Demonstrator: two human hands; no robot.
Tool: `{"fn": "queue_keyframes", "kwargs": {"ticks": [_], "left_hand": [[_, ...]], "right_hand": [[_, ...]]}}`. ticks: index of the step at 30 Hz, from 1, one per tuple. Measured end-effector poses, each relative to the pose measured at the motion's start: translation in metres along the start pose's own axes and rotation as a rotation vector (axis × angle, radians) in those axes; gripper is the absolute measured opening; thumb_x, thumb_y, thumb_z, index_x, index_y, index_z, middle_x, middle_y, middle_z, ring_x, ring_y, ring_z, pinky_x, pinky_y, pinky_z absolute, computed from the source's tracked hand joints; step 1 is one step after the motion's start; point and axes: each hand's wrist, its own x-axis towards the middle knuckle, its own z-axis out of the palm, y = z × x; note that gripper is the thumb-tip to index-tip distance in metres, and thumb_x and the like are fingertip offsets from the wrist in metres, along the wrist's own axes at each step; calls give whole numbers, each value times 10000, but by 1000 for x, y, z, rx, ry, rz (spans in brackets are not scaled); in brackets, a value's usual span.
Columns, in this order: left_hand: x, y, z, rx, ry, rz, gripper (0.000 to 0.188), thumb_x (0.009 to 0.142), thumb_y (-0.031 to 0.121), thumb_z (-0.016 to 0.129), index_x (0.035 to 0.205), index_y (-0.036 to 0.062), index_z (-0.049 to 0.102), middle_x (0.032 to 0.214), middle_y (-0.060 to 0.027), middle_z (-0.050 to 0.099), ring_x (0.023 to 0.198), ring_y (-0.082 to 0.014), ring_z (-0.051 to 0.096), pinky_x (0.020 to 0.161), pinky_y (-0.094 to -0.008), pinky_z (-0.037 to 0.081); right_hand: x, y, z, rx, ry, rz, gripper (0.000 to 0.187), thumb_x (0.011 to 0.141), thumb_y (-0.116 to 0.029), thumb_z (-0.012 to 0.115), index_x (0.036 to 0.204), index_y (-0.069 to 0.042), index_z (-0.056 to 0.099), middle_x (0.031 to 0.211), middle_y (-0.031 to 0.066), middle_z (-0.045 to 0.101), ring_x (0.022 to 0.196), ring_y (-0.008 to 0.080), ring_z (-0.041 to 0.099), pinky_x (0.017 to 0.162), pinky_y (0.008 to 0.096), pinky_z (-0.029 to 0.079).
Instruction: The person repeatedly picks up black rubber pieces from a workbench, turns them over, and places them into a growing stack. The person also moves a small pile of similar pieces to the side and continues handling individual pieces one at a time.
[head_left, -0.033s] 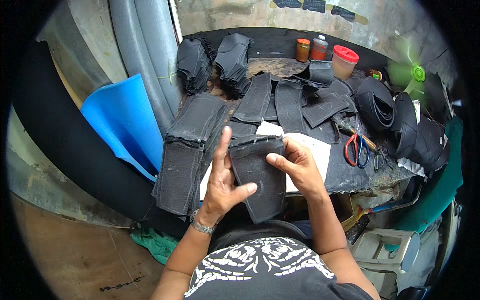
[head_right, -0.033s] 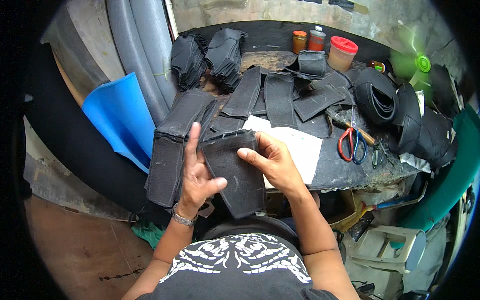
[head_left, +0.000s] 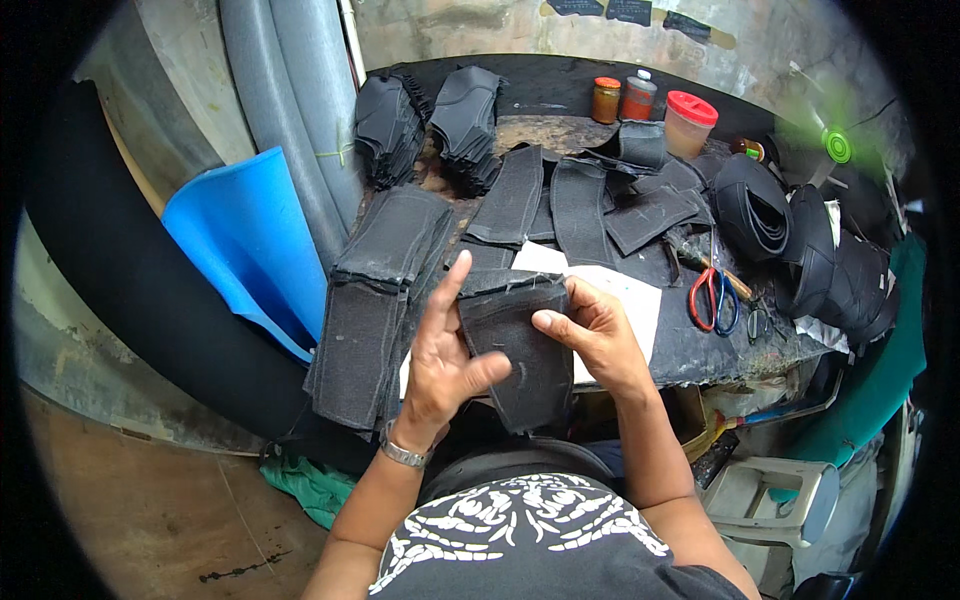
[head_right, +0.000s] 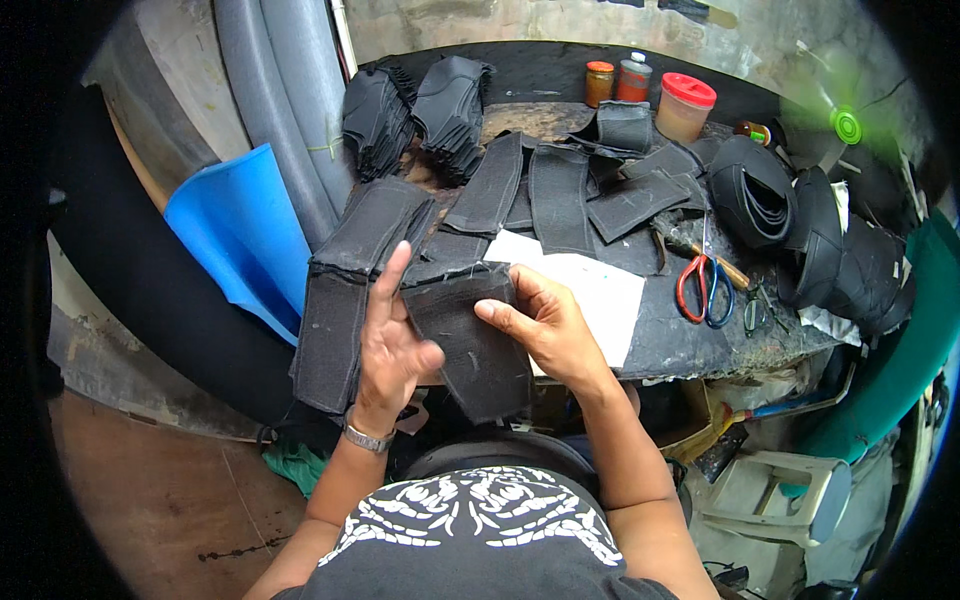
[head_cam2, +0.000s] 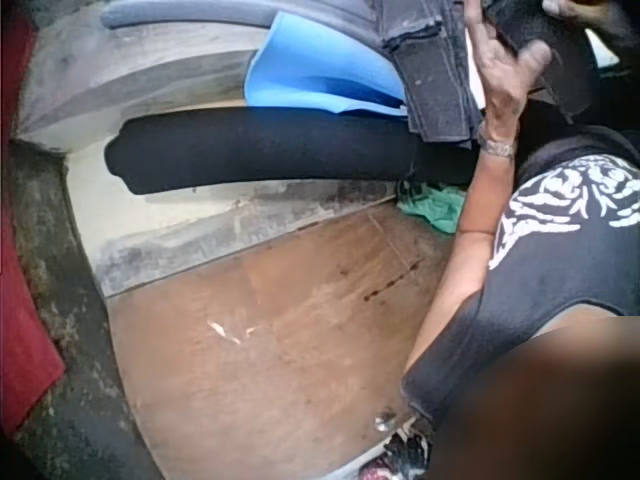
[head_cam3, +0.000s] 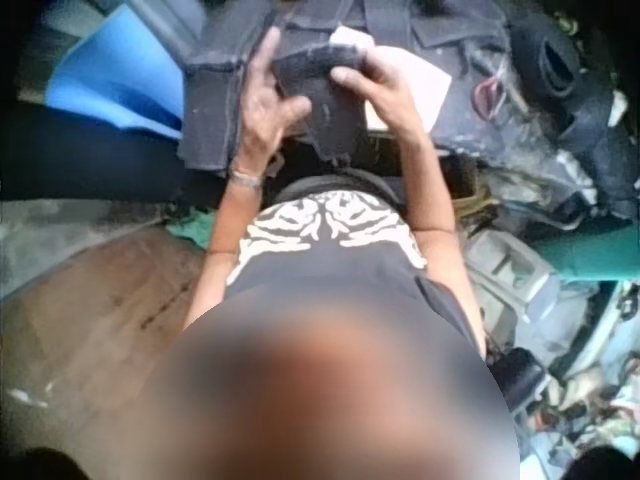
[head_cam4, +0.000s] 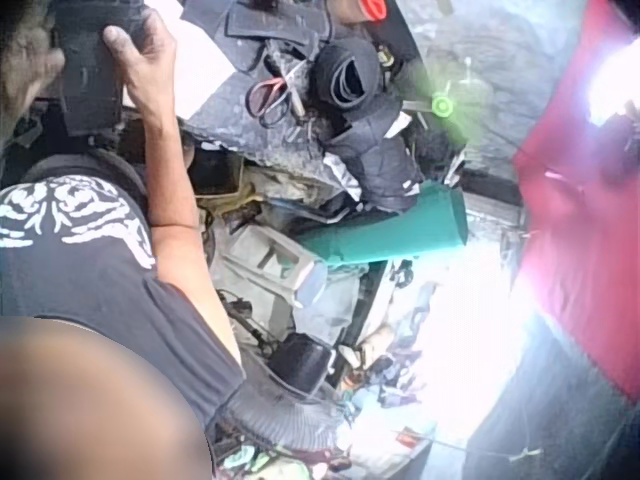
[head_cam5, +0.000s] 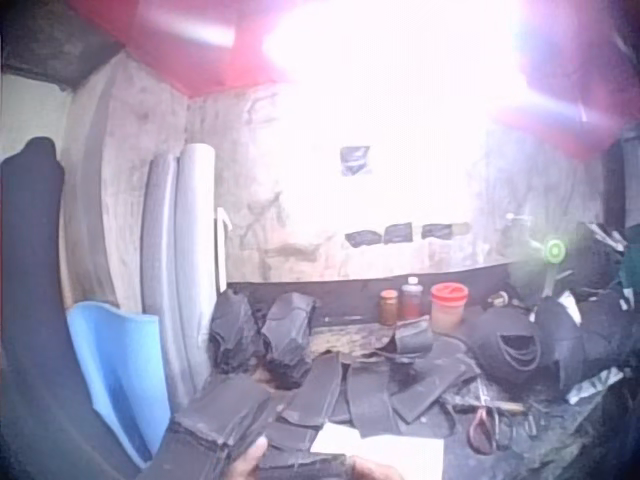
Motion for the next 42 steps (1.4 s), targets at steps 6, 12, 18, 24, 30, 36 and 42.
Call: {"fn": "queue_keyframes", "kwargs": {"ticks": [6, 12, 18, 24, 30, 36, 42], "left_hand": [[0, 2, -1, -133, 207, -158, 337, 839, -3, 704, 1164, -4, 619, 1148, -105, 626, 1032, -132, 603, 930, -257, 486], [-5, 0, 8, -74, 252, -116, 321, 843, -38, 675, 1156, -17, 606, 1101, -95, 633, 992, -128, 613, 917, -259, 493], [-3, -2, 11, -282, 301, -168, 392, 853, -33, 662, 1226, -12, 543, 1139, -102, 599, 1001, -140, 615, 920, -270, 499], [-5, -2, 15, -273, 253, -186, 488, 821, -45, 701, 1266, -6, 506, 1142, -110, 601, 1032, -158, 612, 931, -279, 504], [1, -2, 9, -313, 215, -181, 580, 786, -86, 713, 1309, 14, 484, 1141, -116, 622, 1034, -158, 613, 931, -281, 506], [-4, 20, -12, -151, 71, -302, 501, 846, -30, 661, 1325, 0, 514, 1151, -155, 657, 994, -160, 653, 924, -260, 503], [22, 45, -119, 1120, 216, -142, 546, 870, 254, 663, 1309, -35, 512, 1249, -232, 595, 1167, -330, 573, 999, -401, 440]], "right_hand": [[-3, 0, 7, -298, 18, -103, 313, 819, -130, 757, 1042, -25, 563, 943, 23, 594, 898, 80, 537, 849, 269, 446], [-6, 1, 28, -51, 182, -101, 407, 797, -93, 777, 1092, -1, 512, 1009, 65, 600, 947, 113, 562, 857, 261, 459], [-6, 1, 33, -25, 136, -108, 328, 817, -63, 761, 1059, 0, 549, 967, 31, 606, 887, 84, 568, 795, 233, 490], [-9, 3, 32, -26, 96, -121, 322, 846, -61, 727, 1116, 16, 568, 1009, 41, 629, 907, 88, 585, 800, 241, 499], [-12, -1, 24, 254, 78, 58, 275, 888, -87, 671, 1138, 21, 632, 993, 46, 682, 893, 97, 621, 808, 232, 496], [-13, -2, 2, 299, -70, 127, 318, 985, -215, 550, 1175, 31, 617, 1040, 58, 675, 880, 83, 614, 778, 214, 474], [0, 4, -5, 110, 199, 21, 302, 996, -246, 538, 1171, -12, 612, 982, 4, 651, 875, 83, 597, 813, 229, 474]]}}
